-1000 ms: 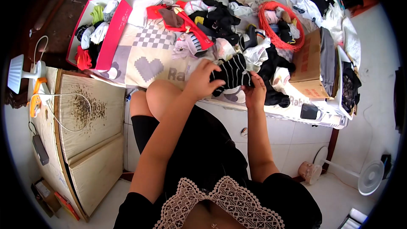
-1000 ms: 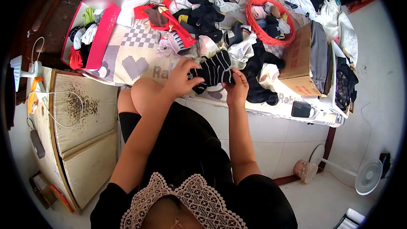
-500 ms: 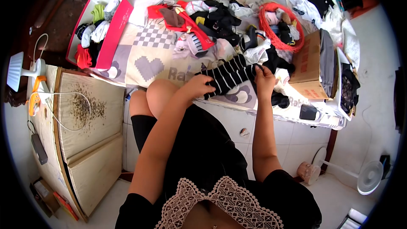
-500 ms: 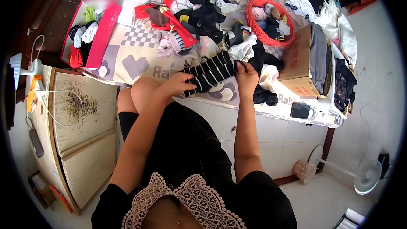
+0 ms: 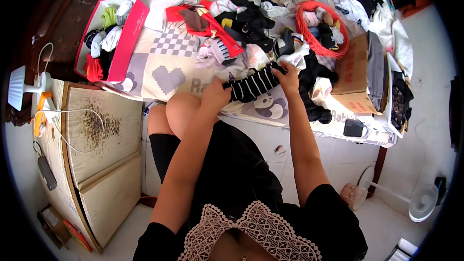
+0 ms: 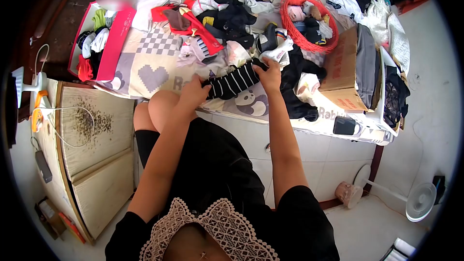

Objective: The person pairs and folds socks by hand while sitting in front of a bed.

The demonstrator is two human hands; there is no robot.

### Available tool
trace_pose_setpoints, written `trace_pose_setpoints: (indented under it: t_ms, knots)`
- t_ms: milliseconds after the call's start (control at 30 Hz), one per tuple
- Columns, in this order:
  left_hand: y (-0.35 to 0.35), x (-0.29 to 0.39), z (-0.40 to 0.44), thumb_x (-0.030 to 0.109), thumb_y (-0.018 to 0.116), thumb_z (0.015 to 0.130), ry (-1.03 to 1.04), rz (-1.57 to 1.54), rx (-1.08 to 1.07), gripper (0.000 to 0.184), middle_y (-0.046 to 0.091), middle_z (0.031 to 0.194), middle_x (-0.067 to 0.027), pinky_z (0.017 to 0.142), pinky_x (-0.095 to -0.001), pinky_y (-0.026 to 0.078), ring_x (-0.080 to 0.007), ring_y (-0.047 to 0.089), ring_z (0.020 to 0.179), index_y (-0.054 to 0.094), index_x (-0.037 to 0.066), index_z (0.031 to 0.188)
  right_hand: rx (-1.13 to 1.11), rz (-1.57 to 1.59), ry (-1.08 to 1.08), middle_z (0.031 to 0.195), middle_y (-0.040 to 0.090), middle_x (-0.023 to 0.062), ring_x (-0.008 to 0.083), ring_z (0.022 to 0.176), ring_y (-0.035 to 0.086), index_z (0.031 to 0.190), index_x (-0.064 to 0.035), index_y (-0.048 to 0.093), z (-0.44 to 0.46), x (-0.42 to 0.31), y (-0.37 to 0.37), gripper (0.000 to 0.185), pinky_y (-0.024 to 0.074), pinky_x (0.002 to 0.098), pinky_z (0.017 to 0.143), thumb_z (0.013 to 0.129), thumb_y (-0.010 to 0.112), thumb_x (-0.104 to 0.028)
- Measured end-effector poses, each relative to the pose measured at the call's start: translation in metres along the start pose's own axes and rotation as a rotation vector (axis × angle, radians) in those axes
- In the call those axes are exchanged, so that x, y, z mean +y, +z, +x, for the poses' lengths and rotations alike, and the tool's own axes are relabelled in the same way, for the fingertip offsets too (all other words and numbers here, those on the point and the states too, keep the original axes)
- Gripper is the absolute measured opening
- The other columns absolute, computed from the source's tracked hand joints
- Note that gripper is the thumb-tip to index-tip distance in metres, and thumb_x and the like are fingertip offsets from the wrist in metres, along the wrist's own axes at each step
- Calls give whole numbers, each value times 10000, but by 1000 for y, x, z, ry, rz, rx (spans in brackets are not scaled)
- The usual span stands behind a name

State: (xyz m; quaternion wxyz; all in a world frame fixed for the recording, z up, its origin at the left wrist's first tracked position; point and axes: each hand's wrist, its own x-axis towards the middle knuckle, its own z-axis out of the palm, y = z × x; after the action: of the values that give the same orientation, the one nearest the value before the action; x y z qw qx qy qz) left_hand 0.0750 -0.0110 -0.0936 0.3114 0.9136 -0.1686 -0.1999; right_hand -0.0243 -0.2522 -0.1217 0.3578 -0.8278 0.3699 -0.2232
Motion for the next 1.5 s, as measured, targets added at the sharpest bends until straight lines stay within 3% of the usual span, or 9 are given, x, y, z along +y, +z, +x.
trace_pose_setpoints:
  t_ms: [233,333,400,500,733,867,1167,1300,1500]
  knots:
    - [0,-14,12,227,629,757,149,126,-42,341,618,745,-168,685,-411,471,-344,605,762,512,-4,979,-84,-9,76,1017,540,127,248,924,554,939,-62,662,9,29,11,375,450,323,808,660,759,-293]
    - [-6,-28,25,231,590,810,-148,-415,-231,331,612,772,-124,660,-384,481,-269,603,724,473,17,1035,-185,469,286,950,589,70,179,824,578,899,-29,648,9,30,1,304,457,283,748,704,739,-243]
    - [-15,-28,26,224,531,870,-378,-1404,-225,232,587,840,-56,649,-351,484,-186,570,676,496,63,1032,-196,951,433,810,625,-5,94,684,576,897,-41,620,3,7,-16,178,453,228,668,775,686,-151]
    - [-18,-29,28,222,487,905,-343,-1616,-197,197,554,911,-15,655,-344,483,-159,547,662,489,87,1048,-185,1089,410,812,618,0,87,694,570,932,-50,609,-5,3,-26,159,451,217,665,792,662,-105]
    - [1,-23,27,238,559,833,-160,-620,209,169,611,771,-139,675,-371,460,-267,603,728,587,97,923,-109,1118,234,815,609,6,85,705,570,867,-72,563,-16,-27,-39,104,469,215,669,805,638,-35]
    - [-8,-12,12,235,619,772,16,-268,21,223,626,843,-104,670,-379,463,-292,610,721,580,112,955,-202,1178,109,863,612,18,86,769,574,907,-63,567,-17,-73,-60,171,461,213,712,779,638,25]
    - [-35,30,-17,113,631,741,708,-625,86,538,469,1232,-112,931,-327,375,-232,463,1130,450,98,1247,-550,807,-172,924,612,37,104,856,576,1001,-27,560,-46,-157,-87,333,443,224,794,702,668,72]
    - [-38,32,-26,148,646,747,816,-445,103,542,521,1172,-103,909,-315,384,-215,497,1091,450,83,1248,-558,1104,-154,935,629,75,134,847,600,1017,-18,552,-50,-167,-93,348,466,252,784,701,683,41]
    - [-38,33,-30,190,710,705,511,-446,-361,333,608,843,-67,656,-309,459,-196,570,727,614,87,1007,-474,1172,-127,935,635,105,156,820,620,1014,-16,549,-52,-169,-91,317,490,263,754,724,651,62]
